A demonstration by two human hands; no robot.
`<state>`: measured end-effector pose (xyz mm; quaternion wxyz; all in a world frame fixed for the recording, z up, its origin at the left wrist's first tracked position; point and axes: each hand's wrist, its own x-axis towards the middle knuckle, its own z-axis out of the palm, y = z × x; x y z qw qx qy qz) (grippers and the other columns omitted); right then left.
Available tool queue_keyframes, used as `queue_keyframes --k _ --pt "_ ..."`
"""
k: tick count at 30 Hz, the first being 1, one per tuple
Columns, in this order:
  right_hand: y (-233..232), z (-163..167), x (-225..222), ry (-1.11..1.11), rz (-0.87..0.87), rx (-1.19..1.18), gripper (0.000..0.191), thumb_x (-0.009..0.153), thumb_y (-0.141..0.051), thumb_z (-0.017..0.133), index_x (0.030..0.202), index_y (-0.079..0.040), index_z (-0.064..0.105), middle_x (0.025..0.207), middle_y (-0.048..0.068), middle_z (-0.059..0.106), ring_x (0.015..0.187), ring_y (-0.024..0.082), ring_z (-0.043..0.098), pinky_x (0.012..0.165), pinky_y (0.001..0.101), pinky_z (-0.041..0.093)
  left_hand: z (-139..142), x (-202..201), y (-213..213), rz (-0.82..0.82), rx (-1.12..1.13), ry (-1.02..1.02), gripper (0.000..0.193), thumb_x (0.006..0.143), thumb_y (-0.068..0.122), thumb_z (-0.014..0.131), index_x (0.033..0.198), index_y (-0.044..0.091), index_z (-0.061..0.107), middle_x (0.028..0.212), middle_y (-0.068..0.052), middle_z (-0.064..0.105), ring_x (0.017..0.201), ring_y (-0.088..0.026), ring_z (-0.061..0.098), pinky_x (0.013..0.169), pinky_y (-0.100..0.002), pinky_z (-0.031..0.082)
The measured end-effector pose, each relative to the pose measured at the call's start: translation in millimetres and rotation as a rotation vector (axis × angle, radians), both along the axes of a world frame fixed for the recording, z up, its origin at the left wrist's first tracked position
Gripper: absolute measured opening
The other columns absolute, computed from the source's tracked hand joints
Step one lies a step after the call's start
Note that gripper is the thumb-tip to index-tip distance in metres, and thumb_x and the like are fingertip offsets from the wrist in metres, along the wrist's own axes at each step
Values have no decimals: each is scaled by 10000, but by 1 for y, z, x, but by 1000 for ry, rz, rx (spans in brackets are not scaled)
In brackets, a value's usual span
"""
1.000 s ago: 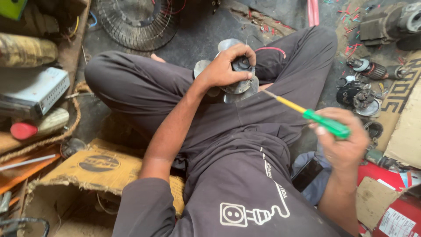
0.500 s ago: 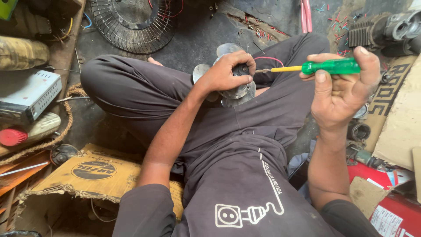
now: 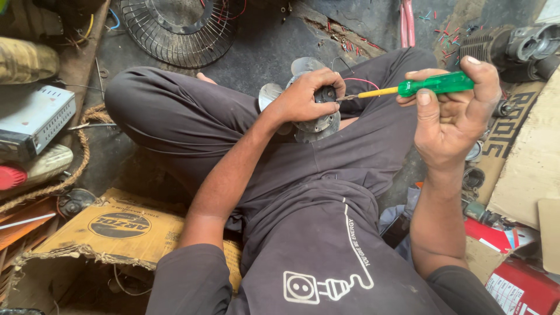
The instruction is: The person sits on the floor and uses a screwdriver to tighten screws on a small cylindrical electrical component. They rotate the component to access different sides and continue adjusting the screws.
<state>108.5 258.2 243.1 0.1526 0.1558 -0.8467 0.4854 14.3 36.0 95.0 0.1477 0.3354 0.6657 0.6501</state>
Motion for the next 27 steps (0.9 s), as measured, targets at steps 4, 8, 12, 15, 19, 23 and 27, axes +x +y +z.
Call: queue_keyframes --k 4,8,12,15,19,23,27 --pt "3 3 -1 -5 2 10 469 1235 60 555 1535 -145 260 1228 265 658 908 249 670 861 349 645 -1 -1 2 0 5 28 255 775 185 744 985 75 651 931 -51 622 883 -198 625 806 -325 504" --pt "4 4 -3 -6 18 25 472 1235 71 550 1534 -148 259 1221 266 655 929 259 682 862 347 647 -2 0 4 1 -8 12 253 779 184 750 984 73 652 928 -52 622 876 -201 621 804 -326 503" --pt "3 5 -2 -5 14 25 485 1239 79 558 1540 -149 254 1209 259 631 943 260 682 849 337 622 -1 0 3 0 6 31 255 779 181 749 987 72 651 934 -54 622 891 -206 619 819 -331 500" --pt "4 5 -1 -5 14 11 475 1254 72 550 1545 -156 253 1202 241 632 922 233 671 836 323 606 -1 0 3 -1 17 30 250 780 180 748 984 73 650 936 -53 622 897 -206 624 827 -329 504" --pt "4 5 0 -15 8 11 480 1247 71 558 1547 -153 258 1196 242 630 925 236 666 831 322 600 -1 0 4 -2 20 48 235 784 175 745 975 75 652 940 -53 621 909 -209 623 833 -328 502" --pt "6 6 2 -34 8 31 491 1221 76 558 1546 -143 262 1217 254 639 946 246 665 846 323 608 -2 1 4 -5 18 34 238 786 173 748 979 72 651 939 -51 626 903 -204 622 830 -325 500" --pt "15 10 -3 -91 102 -26 460 1183 81 576 1494 -134 314 1235 270 633 972 247 626 887 334 555 -1 2 4 -7 24 36 224 788 150 764 971 77 657 961 -47 627 915 -194 628 836 -320 509"
